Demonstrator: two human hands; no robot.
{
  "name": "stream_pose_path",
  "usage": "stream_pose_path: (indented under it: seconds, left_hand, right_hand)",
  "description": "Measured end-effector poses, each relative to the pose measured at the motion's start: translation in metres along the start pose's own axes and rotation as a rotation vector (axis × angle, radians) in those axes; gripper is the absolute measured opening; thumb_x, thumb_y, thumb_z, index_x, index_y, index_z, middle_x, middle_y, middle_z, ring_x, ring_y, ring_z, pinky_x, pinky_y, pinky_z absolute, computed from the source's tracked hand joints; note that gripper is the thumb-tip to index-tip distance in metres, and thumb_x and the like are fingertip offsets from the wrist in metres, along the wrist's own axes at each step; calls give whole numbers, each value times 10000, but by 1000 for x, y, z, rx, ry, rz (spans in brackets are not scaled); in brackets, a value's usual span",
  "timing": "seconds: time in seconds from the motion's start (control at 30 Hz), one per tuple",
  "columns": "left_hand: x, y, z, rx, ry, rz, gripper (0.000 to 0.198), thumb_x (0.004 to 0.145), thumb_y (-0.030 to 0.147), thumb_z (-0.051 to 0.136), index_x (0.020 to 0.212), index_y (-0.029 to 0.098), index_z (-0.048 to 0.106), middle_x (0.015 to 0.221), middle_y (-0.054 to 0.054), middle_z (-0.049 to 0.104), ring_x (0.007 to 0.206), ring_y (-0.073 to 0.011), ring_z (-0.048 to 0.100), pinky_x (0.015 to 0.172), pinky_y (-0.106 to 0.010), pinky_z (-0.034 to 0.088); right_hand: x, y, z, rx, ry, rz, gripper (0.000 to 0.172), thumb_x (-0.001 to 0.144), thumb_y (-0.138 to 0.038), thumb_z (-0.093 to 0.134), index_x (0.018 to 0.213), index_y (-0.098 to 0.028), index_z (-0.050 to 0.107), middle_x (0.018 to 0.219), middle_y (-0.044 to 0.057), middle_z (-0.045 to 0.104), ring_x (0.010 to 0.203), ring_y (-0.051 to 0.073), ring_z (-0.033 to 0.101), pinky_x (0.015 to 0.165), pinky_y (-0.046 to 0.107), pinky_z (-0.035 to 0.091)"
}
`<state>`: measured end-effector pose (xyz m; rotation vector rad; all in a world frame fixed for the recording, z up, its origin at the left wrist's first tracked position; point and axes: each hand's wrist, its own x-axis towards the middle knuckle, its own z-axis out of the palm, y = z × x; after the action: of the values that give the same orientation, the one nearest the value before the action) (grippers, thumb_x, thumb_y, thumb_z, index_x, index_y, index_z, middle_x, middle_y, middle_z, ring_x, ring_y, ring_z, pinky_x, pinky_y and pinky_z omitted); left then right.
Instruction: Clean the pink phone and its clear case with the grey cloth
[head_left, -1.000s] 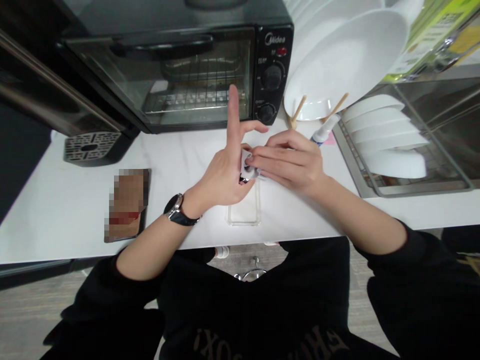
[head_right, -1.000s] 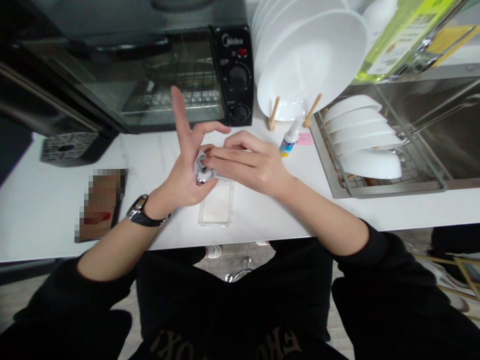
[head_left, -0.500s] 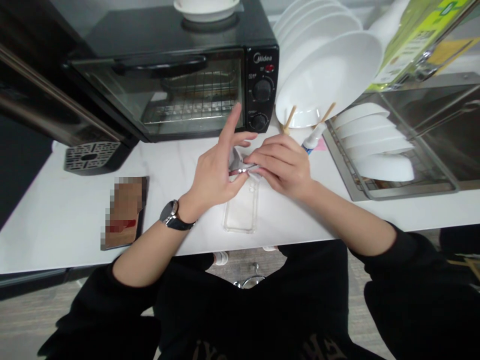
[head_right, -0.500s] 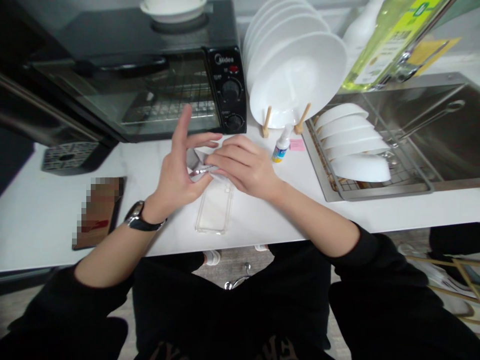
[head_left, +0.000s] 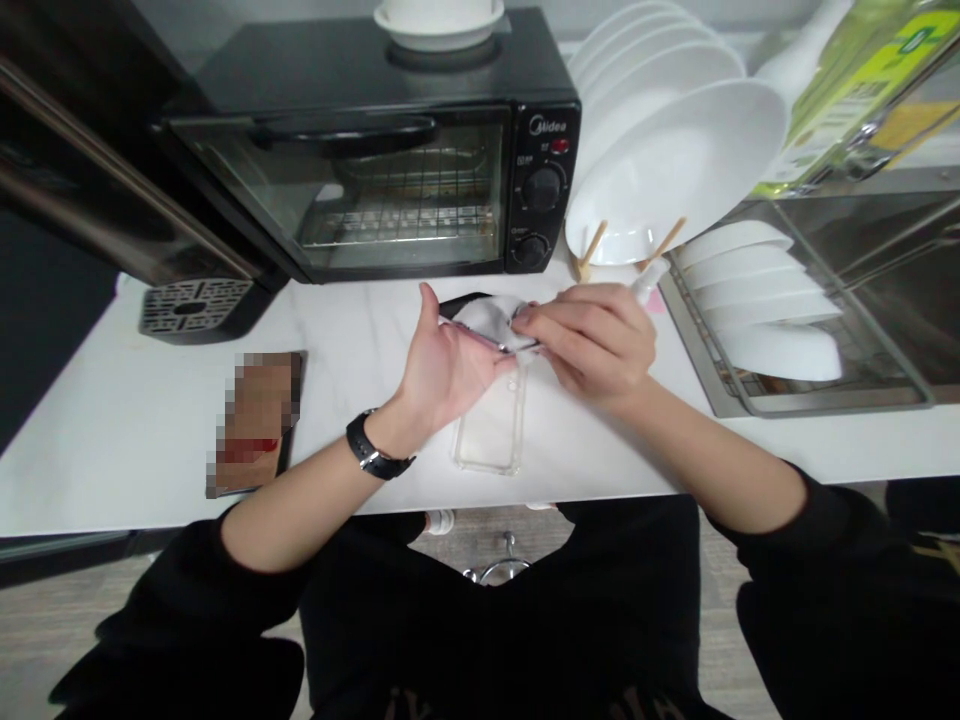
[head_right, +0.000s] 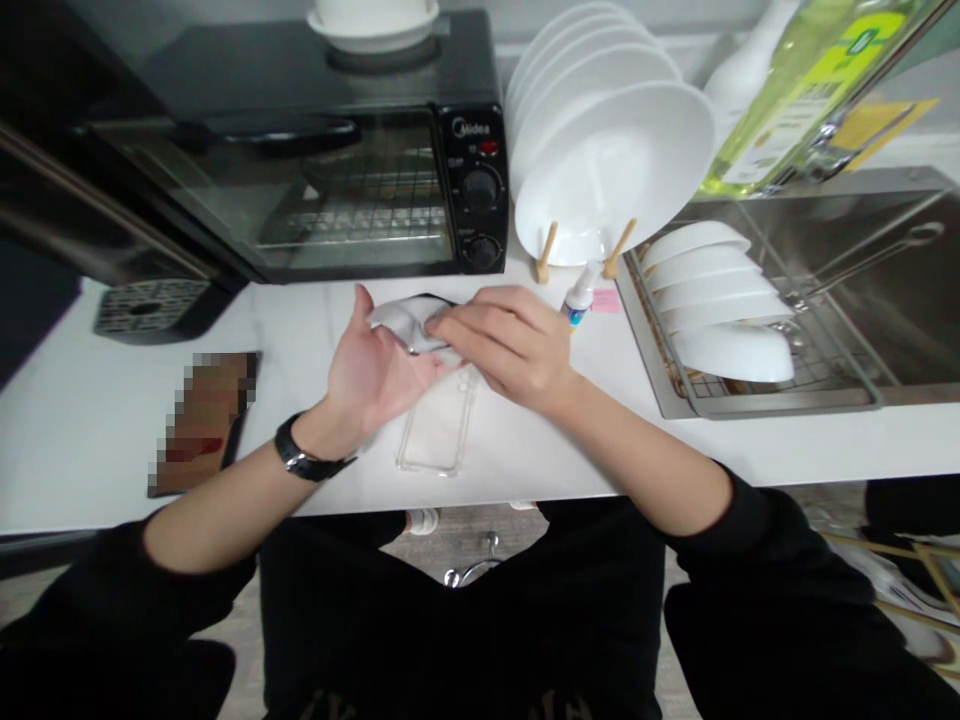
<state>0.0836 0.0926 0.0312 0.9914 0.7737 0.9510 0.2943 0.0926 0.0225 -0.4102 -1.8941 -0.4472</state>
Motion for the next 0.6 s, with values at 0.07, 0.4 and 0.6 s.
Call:
stream_pose_path:
  seconds: [0.07,0.4,0.6]
  left_hand:
    - [-3,4,1,-220,11,-93,864,950,901,480,1535,279,609,1248,-94,810,1291,-369,757,993,-521,668]
    - [-9,-4,14,-558,-61,-390,808,1089,773,259,1272,172,767,888,-104,824,757,-266,805,760,-431,677]
    - [-11,-9,16,-493,-125,-411,757,1110,721,272,1099,157,775,938,-140,838,793,-285,824,688,-413,671]
  right_hand:
    - [1,-9,2,70,-121,-77,356,1045,-182,702,1394,-252,724,1152,-4,863,1086,178,773,880,322,712]
    - [4,3,-4,-9,-51,140,425,999,-228,779,1398,-373,750,1107,4,868,967,212,764,803,393,651]
    - [-3,5,2,-1,-185,352,516,1046,-225,706,1538,-369,650,1065,9,870,933,208,780,833,397,651]
